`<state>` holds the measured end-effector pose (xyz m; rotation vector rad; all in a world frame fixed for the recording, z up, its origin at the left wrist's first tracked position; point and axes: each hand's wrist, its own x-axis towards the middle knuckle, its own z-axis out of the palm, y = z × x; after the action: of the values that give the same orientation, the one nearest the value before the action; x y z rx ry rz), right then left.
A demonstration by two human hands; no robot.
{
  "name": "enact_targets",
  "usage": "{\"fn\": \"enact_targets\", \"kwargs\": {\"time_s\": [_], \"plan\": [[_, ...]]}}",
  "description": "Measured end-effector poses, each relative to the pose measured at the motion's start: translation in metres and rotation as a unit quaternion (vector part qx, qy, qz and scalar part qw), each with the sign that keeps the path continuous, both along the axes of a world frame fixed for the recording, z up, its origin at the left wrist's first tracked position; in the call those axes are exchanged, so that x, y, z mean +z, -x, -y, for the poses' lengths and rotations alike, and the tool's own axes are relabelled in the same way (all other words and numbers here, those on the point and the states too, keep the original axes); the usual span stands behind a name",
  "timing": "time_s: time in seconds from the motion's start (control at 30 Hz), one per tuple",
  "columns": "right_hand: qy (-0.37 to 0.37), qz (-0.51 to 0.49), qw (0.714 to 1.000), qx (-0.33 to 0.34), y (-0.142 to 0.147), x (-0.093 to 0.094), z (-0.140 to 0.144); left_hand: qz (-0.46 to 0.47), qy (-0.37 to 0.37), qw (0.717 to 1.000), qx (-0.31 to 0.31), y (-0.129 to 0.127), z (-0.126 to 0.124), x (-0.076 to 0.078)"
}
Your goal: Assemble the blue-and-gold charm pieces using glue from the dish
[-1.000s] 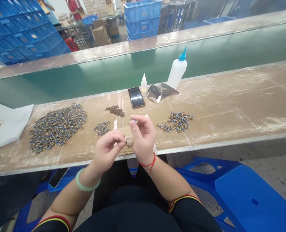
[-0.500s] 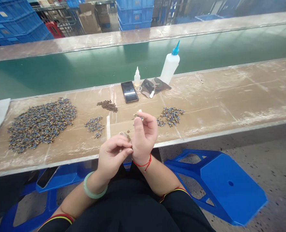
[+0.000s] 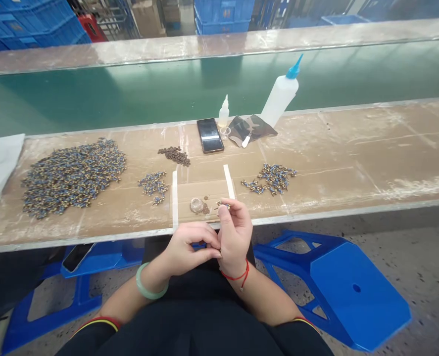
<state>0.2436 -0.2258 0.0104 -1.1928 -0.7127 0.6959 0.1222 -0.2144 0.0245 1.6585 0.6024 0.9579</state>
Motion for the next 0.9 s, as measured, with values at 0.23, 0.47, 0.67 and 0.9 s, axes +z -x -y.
{"fn": "enact_targets", "kwargs": {"time_s": [0.23,0.47,0.67,0.9], "plan": [[0.034,0.032,0.998,0.050,0.004,-0.002,0.012,0.022,0.026,0.996,-0.080,0.003,-0.008,0.000],[0.009,0.111,0.988,0.105,-0.021,-0.003,-0.005,0.259,0.235,0.931,-0.106,0.009,-0.003,-0.017],[0.033,0.297,0.926,0.231,-0.055,0.005,-0.022,0.313,0.257,0.914,-0.033,0.037,-0.009,-0.027],[0.041,0.391,0.879,0.270,-0.065,0.016,-0.020,0.352,0.273,0.895,-0.013,0.037,-0.007,-0.039]]}}
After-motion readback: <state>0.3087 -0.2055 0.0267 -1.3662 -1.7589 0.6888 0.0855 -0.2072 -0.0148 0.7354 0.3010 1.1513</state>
